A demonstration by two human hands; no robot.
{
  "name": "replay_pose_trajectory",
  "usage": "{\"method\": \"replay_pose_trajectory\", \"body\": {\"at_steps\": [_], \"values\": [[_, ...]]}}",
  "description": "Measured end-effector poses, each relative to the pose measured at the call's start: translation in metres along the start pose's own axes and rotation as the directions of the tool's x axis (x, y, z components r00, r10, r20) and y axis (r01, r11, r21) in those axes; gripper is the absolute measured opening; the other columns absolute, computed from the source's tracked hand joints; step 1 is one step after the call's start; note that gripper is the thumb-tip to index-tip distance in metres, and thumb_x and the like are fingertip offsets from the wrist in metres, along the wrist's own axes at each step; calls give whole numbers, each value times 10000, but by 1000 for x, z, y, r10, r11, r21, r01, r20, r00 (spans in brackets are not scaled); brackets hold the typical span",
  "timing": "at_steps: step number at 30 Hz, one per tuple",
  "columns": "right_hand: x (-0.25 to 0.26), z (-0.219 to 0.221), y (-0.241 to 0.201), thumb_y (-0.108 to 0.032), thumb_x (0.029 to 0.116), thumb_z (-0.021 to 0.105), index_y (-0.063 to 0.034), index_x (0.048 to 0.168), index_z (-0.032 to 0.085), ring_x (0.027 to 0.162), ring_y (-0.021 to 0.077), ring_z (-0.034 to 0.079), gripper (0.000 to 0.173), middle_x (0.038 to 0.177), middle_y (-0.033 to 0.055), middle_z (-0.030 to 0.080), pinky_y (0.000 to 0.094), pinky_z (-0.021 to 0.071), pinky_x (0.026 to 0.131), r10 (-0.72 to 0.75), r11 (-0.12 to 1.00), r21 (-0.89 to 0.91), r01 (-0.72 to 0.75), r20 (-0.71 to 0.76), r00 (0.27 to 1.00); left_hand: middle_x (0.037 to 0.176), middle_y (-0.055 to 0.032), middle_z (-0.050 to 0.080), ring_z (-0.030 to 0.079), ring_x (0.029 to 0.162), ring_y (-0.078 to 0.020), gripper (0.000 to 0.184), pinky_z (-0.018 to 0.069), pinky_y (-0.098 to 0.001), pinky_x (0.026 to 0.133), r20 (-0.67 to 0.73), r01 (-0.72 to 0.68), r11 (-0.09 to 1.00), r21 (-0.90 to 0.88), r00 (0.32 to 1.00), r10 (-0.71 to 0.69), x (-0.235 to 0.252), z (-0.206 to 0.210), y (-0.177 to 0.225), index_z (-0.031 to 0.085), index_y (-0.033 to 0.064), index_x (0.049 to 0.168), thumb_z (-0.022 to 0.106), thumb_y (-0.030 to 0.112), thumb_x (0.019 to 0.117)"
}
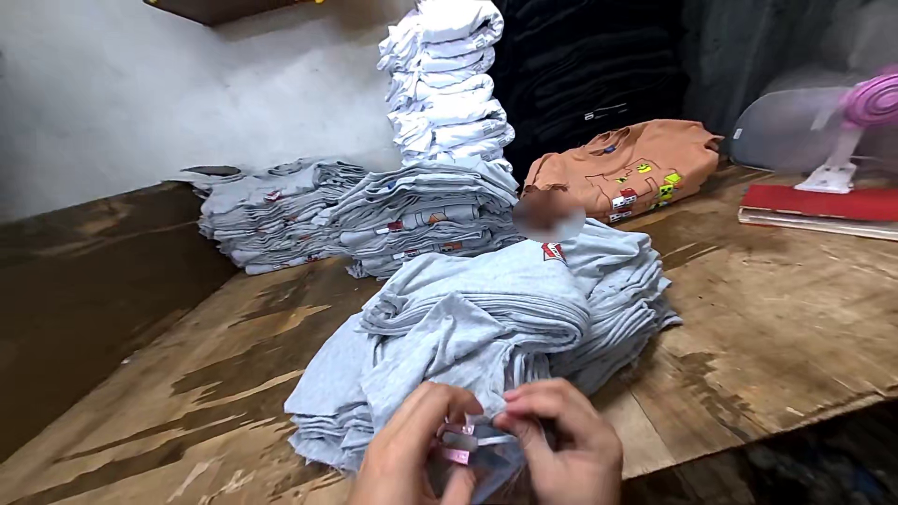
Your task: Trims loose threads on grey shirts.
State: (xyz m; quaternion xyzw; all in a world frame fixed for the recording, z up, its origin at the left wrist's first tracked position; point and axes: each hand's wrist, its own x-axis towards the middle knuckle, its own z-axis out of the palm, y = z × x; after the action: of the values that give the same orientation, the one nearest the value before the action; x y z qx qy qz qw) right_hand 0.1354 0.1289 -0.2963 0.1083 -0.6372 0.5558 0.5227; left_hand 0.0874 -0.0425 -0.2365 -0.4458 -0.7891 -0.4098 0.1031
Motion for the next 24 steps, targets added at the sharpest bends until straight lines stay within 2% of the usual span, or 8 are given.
{"method": "replay_pose_trajectory", "body": {"at_steps": [4, 7, 9, 12, 15, 17, 20, 24], "values": [[22, -1, 2, -24, 900, 746, 10, 1043, 730, 846, 76, 707, 148, 943, 39, 736, 238, 616, 768, 311, 896, 335, -291, -8, 950, 974, -37, 690, 657, 836, -74, 182, 570, -239, 707, -58, 62, 998, -3, 996, -62, -1, 2, -10, 757, 74, 989, 705, 6, 828], [20, -5, 7, -344, 835, 854, -33, 1211, 665, 958, 32, 616, 524, 1092, 16, 631, 184, 568, 783, 71, 996, 36, -76, 136, 988, 859, 44, 710, 634, 718, -7, 124, 536, -190, 636, -97, 131, 973, -190, 984, -151, 6, -2, -22, 741, 85, 1040, 679, 69, 933], [12, -14, 5, -348, 889, 801, -181, 1129, 754, 981, 80, 627, 297, 1068, 26, 676, 248, 515, 880, -148, 916, -348, 202, 176, 973, 788, 45, 697, 613, 635, -37, 196, 512, -205, 565, -111, 175, 943, -282, 971, -213, 13, -2, -26, 724, 104, 1142, 680, 110, 951], [-1, -33, 1, -189, 981, 669, -238, 1008, 723, 873, 21, 588, 78, 895, -85, 644, 281, 413, 989, -344, 806, -473, 355, 113, 932, 811, 27, 718, 645, 658, -63, 267, 535, -217, 576, -113, 170, 923, -344, 969, -220, 17, -1, -27, 716, 95, 1168, 737, 106, 902], [-10, -41, -6, -195, 996, 675, -194, 981, 718, 883, 2, 580, 46, 906, -79, 625, 229, 423, 964, -320, 850, -417, 323, 80, 944, 1066, 13, 698, 665, 891, -63, 431, 585, -224, 722, -182, -1, 981, -192, 983, -35, 12, -2, -23, 725, 123, 1214, 852, 277, 832], [-20, -42, -12, -160, 993, 669, -170, 998, 727, 905, 28, 589, 59, 928, -52, 642, 246, 413, 982, -325, 845, -407, 346, 123, 938, 1060, 16, 717, 647, 965, -83, 315, 532, -285, 829, -241, -191, 981, 26, 951, 192, 8, 1, -16, 778, 211, 1122, 835, 372, 858], [-26, -42, -16, -120, 970, 681, -140, 1030, 736, 933, 65, 598, 84, 956, -21, 663, 265, 406, 990, -361, 831, -387, 400, 171, 917, 1017, 58, 703, 592, 971, -126, 158, 391, -379, 917, -220, -359, 875, 325, 871, 439, 1, 14, -4, 751, 298, 1105, 744, 297, 947], [-27, -35, -15, -107, 968, 682, -131, 1045, 738, 960, 74, 601, 98, 982, -8, 659, 268, 407, 1009, -374, 841, -344, 418, 189, 908, 1020, 32, 709, 544, 922, -154, 174, 348, -353, 874, -173, -460, 742, 487, 782, 599, 2, 27, -8, 755, 236, 1128, 666, 215, 981]]}}
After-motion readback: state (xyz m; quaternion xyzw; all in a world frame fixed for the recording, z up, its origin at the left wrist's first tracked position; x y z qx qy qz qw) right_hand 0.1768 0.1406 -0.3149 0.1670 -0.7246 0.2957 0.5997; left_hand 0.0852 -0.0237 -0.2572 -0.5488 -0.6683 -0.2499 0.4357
